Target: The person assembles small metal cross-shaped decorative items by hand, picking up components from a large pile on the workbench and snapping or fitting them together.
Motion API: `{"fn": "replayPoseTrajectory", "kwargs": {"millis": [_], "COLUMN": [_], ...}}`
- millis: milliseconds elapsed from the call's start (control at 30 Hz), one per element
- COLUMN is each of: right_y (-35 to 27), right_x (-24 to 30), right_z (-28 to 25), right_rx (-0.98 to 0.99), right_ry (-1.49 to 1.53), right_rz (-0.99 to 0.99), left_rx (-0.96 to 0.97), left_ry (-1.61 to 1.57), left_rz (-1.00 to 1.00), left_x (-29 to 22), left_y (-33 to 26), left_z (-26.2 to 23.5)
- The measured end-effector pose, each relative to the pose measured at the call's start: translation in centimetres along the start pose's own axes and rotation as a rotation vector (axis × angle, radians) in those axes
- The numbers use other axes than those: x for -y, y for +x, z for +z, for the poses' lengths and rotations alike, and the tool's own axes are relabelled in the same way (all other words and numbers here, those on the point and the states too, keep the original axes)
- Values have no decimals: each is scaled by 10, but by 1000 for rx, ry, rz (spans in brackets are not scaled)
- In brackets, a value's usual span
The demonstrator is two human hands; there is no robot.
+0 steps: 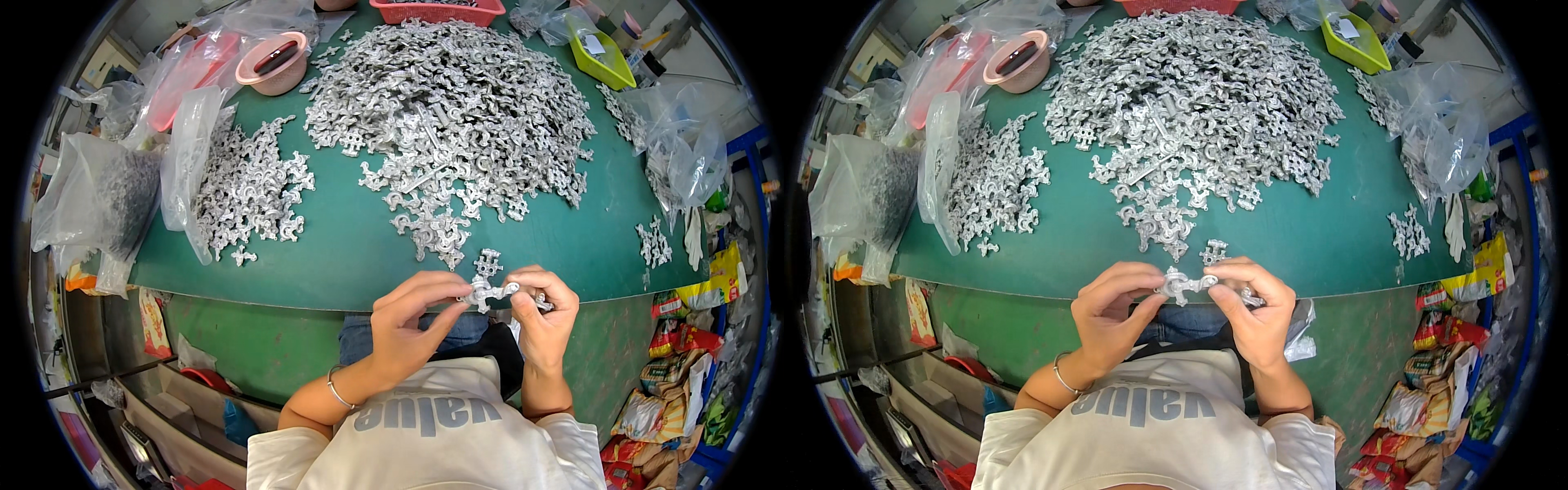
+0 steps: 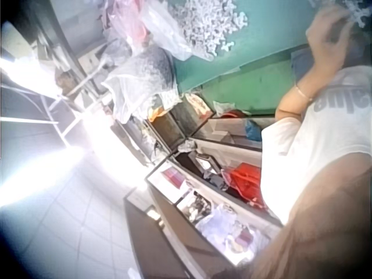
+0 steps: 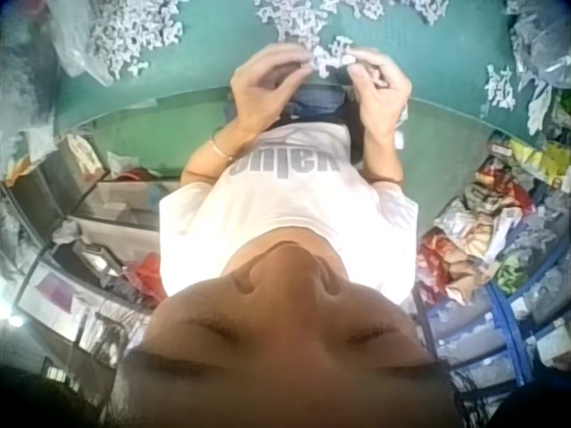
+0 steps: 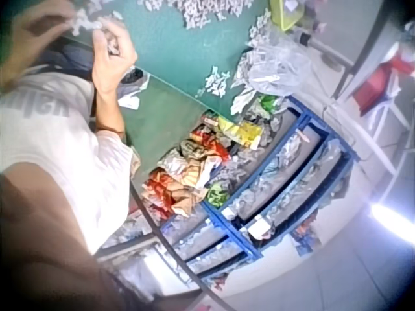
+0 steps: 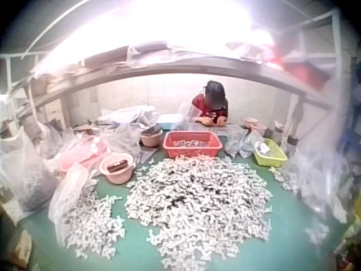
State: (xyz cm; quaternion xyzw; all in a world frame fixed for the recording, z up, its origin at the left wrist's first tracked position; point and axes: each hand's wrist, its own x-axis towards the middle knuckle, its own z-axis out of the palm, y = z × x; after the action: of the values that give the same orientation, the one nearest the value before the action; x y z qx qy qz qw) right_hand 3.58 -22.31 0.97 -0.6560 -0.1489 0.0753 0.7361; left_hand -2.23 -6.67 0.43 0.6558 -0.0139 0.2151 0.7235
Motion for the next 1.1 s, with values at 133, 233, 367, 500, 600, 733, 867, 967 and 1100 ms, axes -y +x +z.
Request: {"fn": "replayPoseTrajectory", "kwargs": {"millis": [133,233,367,500,600,733,867,967,1100], "right_y": [2,14,36,49,56,60,59,55,53], "right_x": [2,-8,-38,-51,-58,-60,-64,-63,-53], "right_z": [2,0,-11,2,11,10,-3,-7,2], "right_rx": [-12,12,-32,13,85,108,85,-55,66], "right_ry": [-9,-149,-445,-741,-876,-942,-822,-613,-811], "right_rz": [-16,38,46,-71,-91,-204,-208,-40,-220], "left_rx": [15,-59,-630,-658,-652,-598,-461,-321,-163], "left_ry": [50,359,655,1145,1273,1158,1032,872,810], "left_rz": [1,110,109,166,113,121,120,105,88], "left_x": [-1,13,43,54,53,44,30,26,28], "left_y": [0,5,22,25,21,19,18,14,11], "left_z": [-2,-24,-95,-140,-135,-111,-81,-59,-41]}}
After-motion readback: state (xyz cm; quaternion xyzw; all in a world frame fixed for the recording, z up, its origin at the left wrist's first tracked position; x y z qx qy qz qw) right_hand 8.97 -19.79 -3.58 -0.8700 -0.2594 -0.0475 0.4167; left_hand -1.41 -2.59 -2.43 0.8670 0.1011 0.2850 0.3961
